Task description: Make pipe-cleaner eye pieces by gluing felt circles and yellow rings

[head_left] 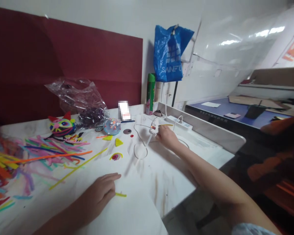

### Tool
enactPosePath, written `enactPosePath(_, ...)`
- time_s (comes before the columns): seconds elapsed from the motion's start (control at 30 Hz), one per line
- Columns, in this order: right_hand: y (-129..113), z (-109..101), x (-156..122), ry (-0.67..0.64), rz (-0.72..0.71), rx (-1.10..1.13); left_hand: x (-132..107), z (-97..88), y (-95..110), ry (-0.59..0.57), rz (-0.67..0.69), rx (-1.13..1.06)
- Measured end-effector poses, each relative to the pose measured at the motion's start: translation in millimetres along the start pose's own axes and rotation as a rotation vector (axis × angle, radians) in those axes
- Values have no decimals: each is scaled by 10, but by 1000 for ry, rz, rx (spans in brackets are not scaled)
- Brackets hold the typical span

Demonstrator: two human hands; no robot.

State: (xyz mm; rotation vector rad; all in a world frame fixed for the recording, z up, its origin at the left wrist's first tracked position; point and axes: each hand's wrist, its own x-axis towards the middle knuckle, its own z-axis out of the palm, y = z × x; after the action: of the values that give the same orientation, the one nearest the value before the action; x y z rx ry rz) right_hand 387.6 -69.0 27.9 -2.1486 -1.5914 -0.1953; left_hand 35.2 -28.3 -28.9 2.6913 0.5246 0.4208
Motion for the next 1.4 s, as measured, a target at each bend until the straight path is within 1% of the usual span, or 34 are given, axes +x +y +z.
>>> enactPosePath(0.07, -82, -23, 9, 42, -14, 104, 37, 17, 57, 27, 5, 14)
enactPosePath(0.13, -245, 22, 0, 18, -68, 247, 75, 38, 108, 100, -27, 34)
enactPosePath(0.17, -355, 65, -22, -20, -106, 362, 88, 50, 121, 128, -40, 47)
enactPosePath(0.2, -474, 116, -63, -64, -108, 611, 95, 62, 127, 158, -54, 65)
enactPosePath(0.23, -593, 169, -124, -158, -92, 820, 96, 75, 129, 163, -73, 83)
enactPosePath(0.27, -704, 220, -201, -238, -49, 922, 91, 87, 129, 155, -79, 103)
enactPosePath(0.3, -798, 266, -288, -333, -20, 941, 82, 99, 129, 157, -76, 128)
enactPosePath(0.37, -911, 337, -463, -444, 7, 873, 58, 121, 131, 155, -48, 178)
enactPosePath(0.4, -928, 363, -536, -522, 6, 803, 49, 130, 131, 160, -30, 201)
enactPosePath(0.43, -924, 383, -592, -567, -17, 740, 42, 138, 130, 166, -14, 219)
enactPosePath(0.5, -873, 412, -651, -585, -53, 663, 38, 149, 122, 177, 6, 241)
enactPosePath(0.67, -751, 434, -631, -586, -85, 550, 45, 166, 104, 207, 15, 265)
enactPosePath(0.87, -775, 410, -633, -585, -223, 443, 40, 203, 88, 211, 20, 251)
enactPosePath(0.97, -799, 422, -632, -548, -228, 400, 41, 225, 78, 215, 26, 245)
enactPosePath(1.07, -810, 440, -626, -533, -227, 410, 45, 232, 77, 219, 22, 250)
enactPosePath(1.4, -787, 472, -610, -564, -216, 435, 54, 216, 85, 209, 28, 263)
